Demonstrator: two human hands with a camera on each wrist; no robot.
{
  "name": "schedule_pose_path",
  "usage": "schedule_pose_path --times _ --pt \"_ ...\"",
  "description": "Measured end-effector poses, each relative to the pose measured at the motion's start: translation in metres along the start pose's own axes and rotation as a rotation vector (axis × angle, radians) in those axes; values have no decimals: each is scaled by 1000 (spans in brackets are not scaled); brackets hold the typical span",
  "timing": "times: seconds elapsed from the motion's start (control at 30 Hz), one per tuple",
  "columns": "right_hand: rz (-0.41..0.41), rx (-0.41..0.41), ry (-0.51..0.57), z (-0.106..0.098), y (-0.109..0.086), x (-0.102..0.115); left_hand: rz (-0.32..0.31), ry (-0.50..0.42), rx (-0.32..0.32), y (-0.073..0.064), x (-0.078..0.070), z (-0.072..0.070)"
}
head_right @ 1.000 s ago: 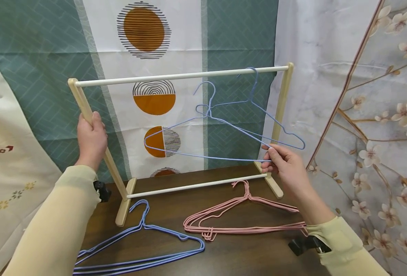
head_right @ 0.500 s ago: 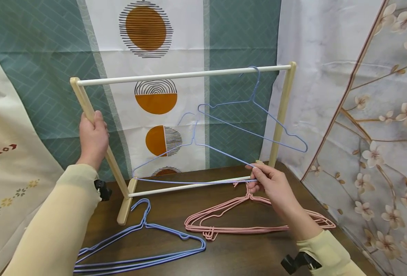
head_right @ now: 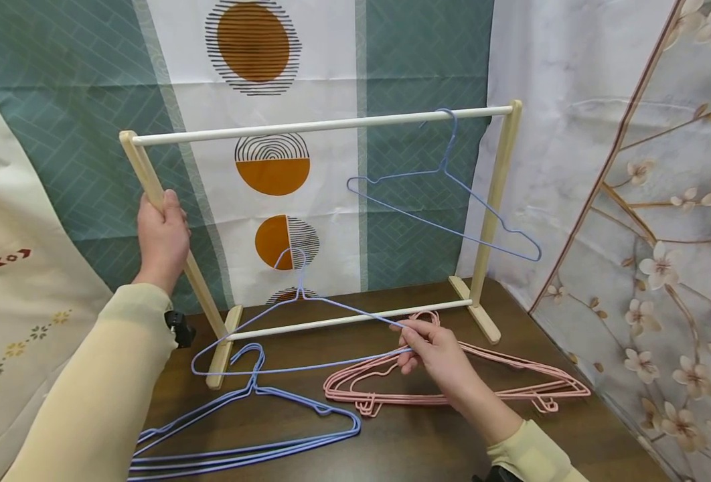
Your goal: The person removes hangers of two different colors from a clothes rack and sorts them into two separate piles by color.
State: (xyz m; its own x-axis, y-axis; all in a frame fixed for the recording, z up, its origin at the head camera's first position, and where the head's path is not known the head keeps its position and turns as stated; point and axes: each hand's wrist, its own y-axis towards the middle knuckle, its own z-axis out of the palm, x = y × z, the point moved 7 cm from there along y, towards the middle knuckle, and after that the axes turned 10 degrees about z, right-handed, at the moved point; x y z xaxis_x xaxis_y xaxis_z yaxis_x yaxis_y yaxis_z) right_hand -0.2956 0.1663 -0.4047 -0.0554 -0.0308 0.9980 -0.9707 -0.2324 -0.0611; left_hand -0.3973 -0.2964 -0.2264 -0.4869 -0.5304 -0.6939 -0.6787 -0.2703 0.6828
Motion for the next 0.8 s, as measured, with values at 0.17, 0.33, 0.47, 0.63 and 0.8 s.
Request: schedule_pose_path --times 0.17,0.33,0.47,0.63,0.8 --pt "49 63 -5 23 -1 -16 14 -8 -4 1 -2 1" --pt "70 135 30 44 -2 -27 10 -10 -2 0 -4 4" --pt "106 176 56 60 -3 -36 4 -3 -8 0 -4 3" --pt "111 220 49 76 -5 -45 2 -3 -7 0 -2 2" --pt "137 263 75 89 -7 -55 -3 1 -14 0 -2 0"
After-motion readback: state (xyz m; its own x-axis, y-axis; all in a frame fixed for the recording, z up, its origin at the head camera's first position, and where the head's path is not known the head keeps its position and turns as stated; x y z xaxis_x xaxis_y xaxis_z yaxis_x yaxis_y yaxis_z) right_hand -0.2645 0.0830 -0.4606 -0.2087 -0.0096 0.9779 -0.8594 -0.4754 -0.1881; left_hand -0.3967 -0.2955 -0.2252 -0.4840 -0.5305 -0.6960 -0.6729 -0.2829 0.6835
